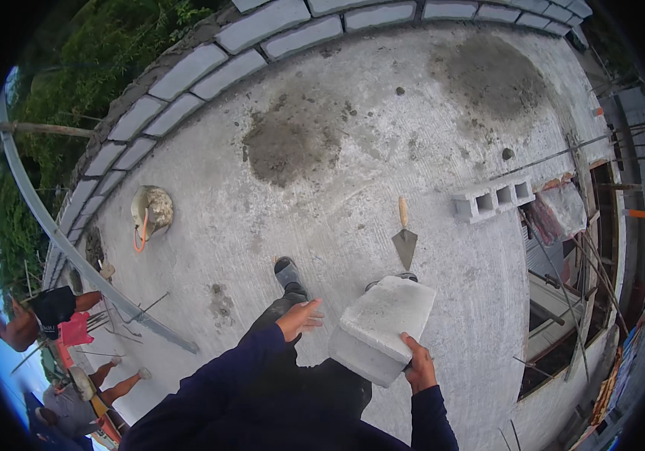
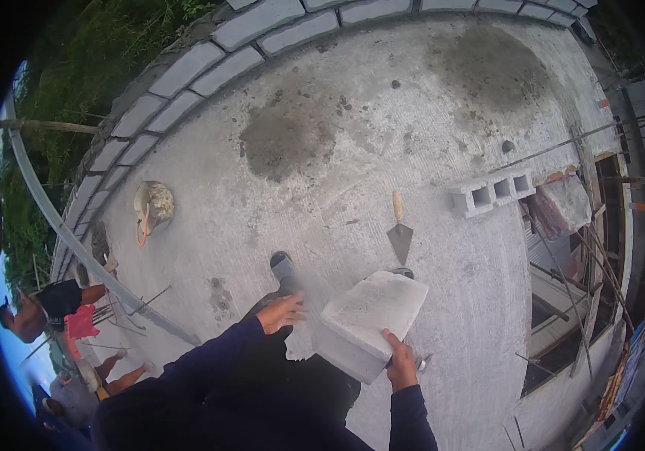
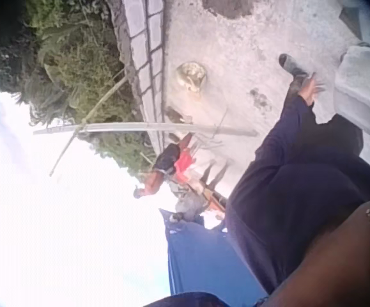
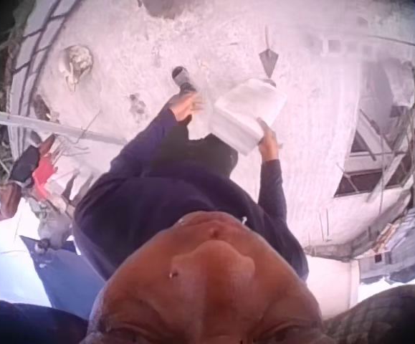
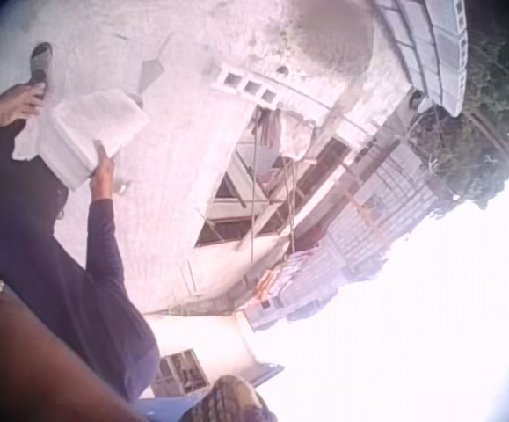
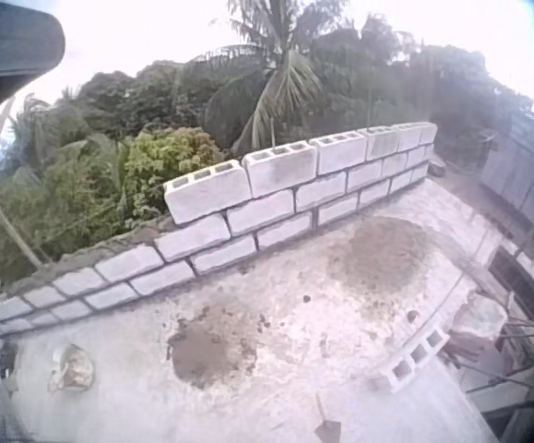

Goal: The person places hollow concrete blocks onto a mortar bed on a rooftop, aligning them in a row. They repeatedly pick up blocks, position them, and adjust placement. A spirit level is used to check alignment of the laid blocks.

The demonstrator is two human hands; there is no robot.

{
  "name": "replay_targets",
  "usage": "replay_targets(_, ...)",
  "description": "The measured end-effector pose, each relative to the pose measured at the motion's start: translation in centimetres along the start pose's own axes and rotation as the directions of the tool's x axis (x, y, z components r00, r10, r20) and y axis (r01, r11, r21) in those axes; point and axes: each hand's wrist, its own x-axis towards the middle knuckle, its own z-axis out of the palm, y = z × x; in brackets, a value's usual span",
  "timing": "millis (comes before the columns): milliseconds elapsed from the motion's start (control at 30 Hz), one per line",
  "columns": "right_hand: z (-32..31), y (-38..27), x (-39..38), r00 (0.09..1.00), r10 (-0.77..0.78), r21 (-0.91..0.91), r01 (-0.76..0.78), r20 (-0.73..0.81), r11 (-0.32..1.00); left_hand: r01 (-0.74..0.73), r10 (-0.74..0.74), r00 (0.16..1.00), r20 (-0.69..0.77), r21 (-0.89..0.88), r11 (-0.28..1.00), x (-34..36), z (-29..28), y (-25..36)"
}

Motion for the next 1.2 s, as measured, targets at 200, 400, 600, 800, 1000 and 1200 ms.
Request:
replay_targets(200, 18.2, 5.3, -2.9, 0.994, 0.041, -0.046, -0.036, 0.105, 0.998, 0.018, 0.03, 0.983, 0.181, -0.26, 0.965, -2.7, -11.5, -0.3)
replay_targets(400, 32.5, 8.2, -5.8, 0.966, 0.111, -0.153, -0.076, 0.234, 0.985, 0.102, 0.015, 0.93, 0.366, -0.296, 0.95, -9.0, -26.7, 3.1)
replay_targets(600, 41.5, 9.2, -4.8, 0.776, 0.119, 0.002, -0.153, 0.619, 0.988, 0.007, -0.033, 0.973, 0.23, 0.114, 0.993, -15.3, -34.2, 15.4)
replay_targets(800, 46.1, -1.0, 1.7, 0.855, 0.164, -0.491, 0.117, 0.492, 0.863, 0.176, 0.205, 0.919, -0.336, 0.816, 0.551, -17.9, -35.2, 25.1)
replay_targets(1000, 67.1, -17.5, 1.3, 0.469, -0.257, -0.384, 0.867, 0.845, 0.318, 0.297, 0.464, 0.82, -0.333, 0.943, 0.151, -26.0, -40.4, 34.1)
replay_targets(1200, 86.6, -22.7, -2.3, 0.309, -0.12, -0.332, 0.873, 0.943, -0.357, 0.067, 0.426, 0.905, 0.014, 0.982, -0.175, -34.9, -44.8, 47.7)
